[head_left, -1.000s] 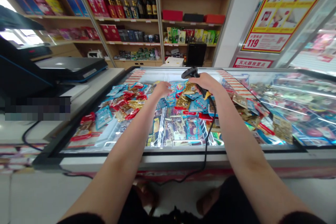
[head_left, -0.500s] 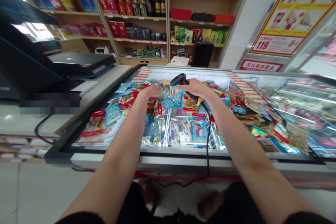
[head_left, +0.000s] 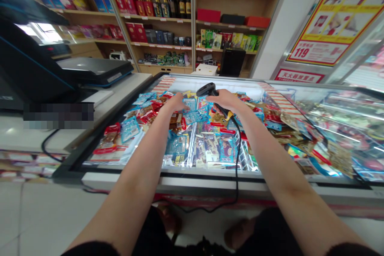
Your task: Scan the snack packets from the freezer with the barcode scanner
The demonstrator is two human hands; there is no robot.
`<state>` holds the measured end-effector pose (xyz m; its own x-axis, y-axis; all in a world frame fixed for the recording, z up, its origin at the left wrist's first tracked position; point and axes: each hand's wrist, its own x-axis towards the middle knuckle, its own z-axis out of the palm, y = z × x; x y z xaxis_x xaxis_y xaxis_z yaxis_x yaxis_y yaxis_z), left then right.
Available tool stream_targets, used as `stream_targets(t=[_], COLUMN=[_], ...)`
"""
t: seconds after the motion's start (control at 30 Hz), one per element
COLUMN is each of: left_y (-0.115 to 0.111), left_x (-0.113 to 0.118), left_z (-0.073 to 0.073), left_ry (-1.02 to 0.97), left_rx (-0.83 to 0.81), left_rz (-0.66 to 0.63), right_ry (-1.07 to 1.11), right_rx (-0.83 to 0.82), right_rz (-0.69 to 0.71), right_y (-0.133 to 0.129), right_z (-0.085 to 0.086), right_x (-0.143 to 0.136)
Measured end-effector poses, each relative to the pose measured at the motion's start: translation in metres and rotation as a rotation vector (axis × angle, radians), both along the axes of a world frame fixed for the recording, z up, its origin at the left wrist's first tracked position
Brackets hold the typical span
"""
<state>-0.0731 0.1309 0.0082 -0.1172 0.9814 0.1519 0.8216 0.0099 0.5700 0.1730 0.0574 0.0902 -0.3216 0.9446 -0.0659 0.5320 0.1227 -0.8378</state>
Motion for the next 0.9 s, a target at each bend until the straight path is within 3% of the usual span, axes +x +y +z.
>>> stream_targets(t=[0.13, 0.27, 0.43, 0.9], left_y=[0.004, 0.003, -0.001, -0.001], left_x=[0.005, 0.011, 0.023, 0.031], left_z=[-0.002, 0.000, 0.001, -0.003], left_ry=[-0.100, -0.386, -0.704, -0.587], left_rx=[0.057, 0.107, 0.086, 0.162], left_rz=[0.035, 0.063, 0.007, 0.010], right_ry=[0.036, 0.119, 0.196, 0.154], right_rx=[-0.001, 0.010, -0.023, -0.047], right_rz=[-0.036, -0.074, -0.096, -0.054], right_y=[0.004, 0.005, -0.001, -0.007], right_z=[-0.004, -0.005, -0.002, 0.001], right_x=[-0.001, -0.002, -0.008, -0.007])
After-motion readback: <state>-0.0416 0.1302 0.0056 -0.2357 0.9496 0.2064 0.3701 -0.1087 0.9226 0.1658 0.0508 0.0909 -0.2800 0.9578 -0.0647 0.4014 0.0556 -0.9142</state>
